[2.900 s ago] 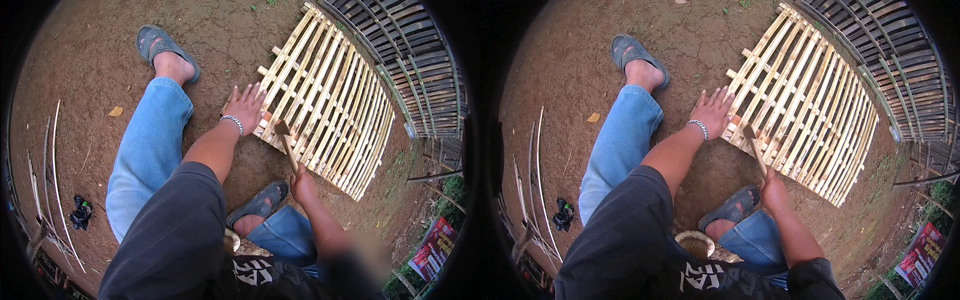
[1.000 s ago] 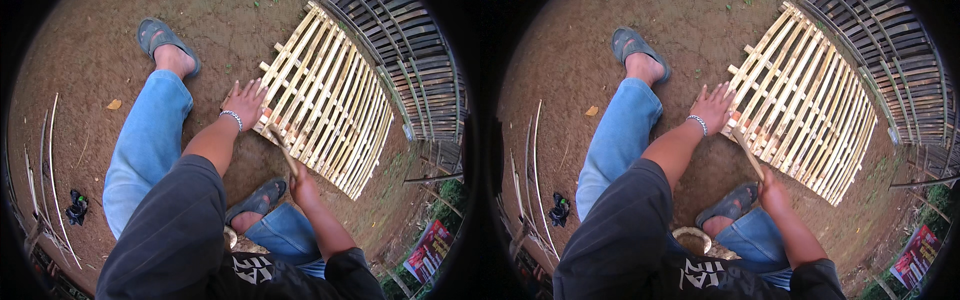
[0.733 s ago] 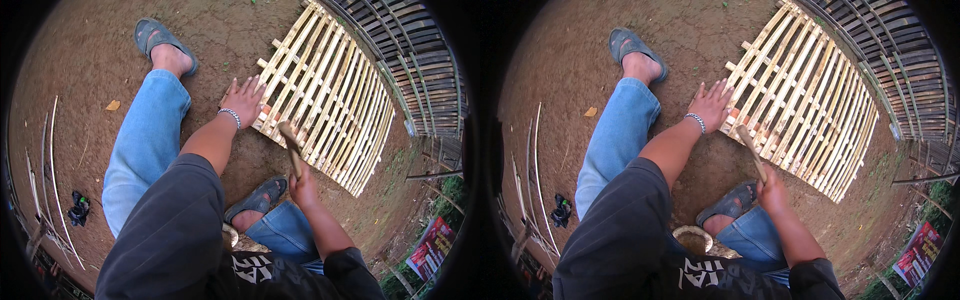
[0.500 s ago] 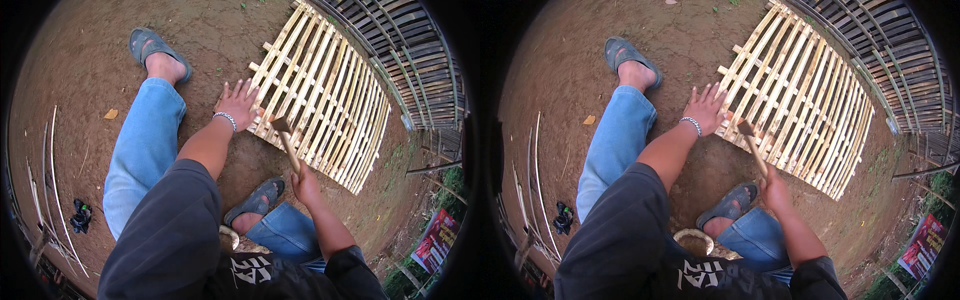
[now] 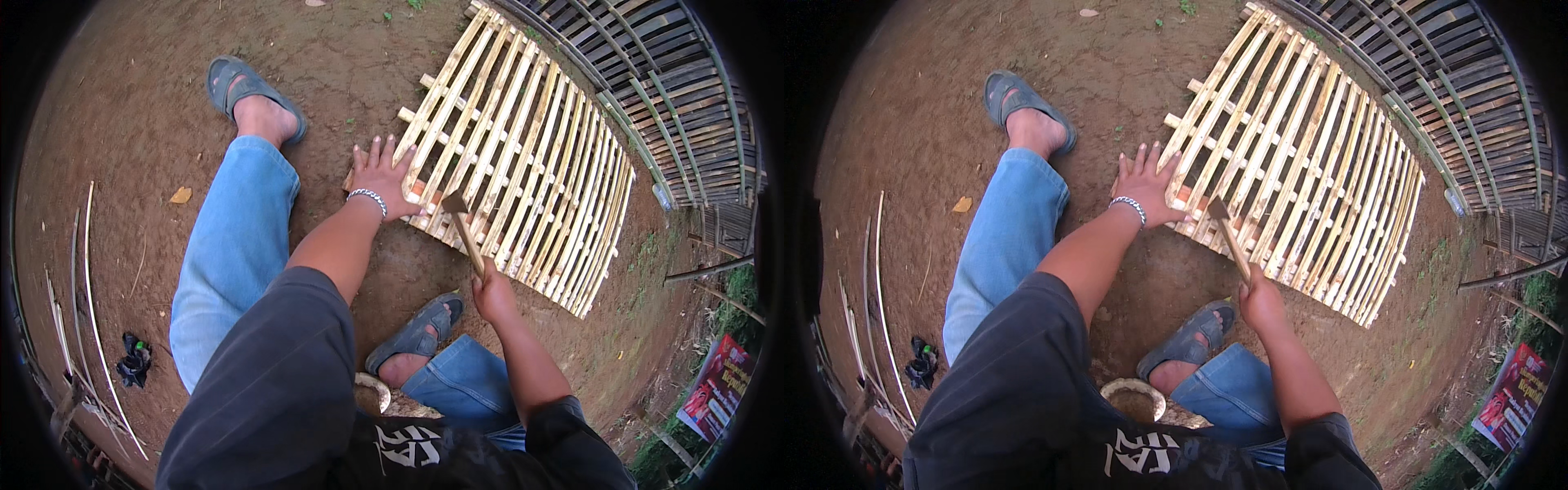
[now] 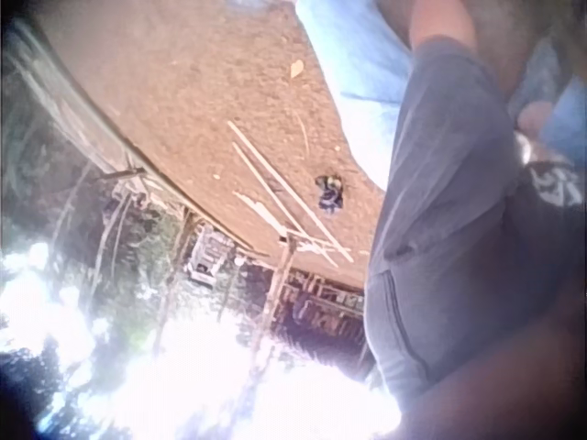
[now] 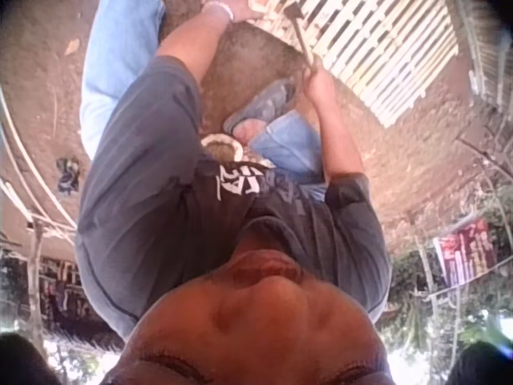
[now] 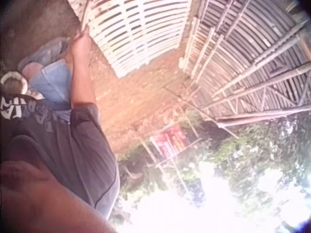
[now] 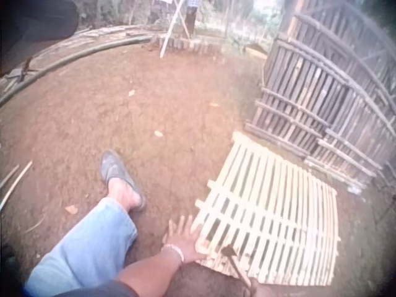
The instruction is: The person sits on the ground and uses a hammer to secure bamboo slats onto a rectangular bamboo frame. They repeatedly strike the slats to flatten them against the frame, working systematically along the length of the structure.
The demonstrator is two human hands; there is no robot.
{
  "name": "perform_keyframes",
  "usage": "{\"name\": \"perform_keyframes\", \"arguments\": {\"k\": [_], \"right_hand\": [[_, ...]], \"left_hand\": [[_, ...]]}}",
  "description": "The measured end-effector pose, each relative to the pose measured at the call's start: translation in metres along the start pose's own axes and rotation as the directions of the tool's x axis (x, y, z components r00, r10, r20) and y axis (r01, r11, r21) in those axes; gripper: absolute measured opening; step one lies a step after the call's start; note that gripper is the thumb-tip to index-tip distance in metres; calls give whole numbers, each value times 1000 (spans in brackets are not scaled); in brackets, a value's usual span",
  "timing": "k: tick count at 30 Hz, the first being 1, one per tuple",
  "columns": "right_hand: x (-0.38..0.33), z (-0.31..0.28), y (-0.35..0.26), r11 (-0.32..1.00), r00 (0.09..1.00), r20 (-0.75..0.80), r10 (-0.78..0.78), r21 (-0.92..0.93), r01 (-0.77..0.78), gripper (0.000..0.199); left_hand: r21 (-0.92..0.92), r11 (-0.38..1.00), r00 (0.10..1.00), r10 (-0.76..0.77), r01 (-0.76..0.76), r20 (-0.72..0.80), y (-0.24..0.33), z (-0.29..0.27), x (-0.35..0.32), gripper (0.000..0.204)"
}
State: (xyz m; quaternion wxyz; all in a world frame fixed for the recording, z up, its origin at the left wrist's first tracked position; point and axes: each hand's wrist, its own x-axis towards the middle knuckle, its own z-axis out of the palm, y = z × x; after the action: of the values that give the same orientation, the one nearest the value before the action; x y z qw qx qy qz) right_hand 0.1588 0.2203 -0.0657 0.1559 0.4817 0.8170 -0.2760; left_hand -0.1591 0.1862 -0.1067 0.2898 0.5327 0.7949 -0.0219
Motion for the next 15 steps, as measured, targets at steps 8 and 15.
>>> {"name": "perform_keyframes", "arguments": {"k": [8, 15], "right_hand": [[-23, -39, -68, 972, 937, -324, -132, 145, 187, 43], [-25, -48, -46, 989, 998, 52, 47, -140, -40, 44]], "left_hand": [[4, 1000, 999, -14, 14, -30, -10, 8, -2, 132], [12, 1000, 999, -13, 14, -51, -12, 2, 3, 131]]}}
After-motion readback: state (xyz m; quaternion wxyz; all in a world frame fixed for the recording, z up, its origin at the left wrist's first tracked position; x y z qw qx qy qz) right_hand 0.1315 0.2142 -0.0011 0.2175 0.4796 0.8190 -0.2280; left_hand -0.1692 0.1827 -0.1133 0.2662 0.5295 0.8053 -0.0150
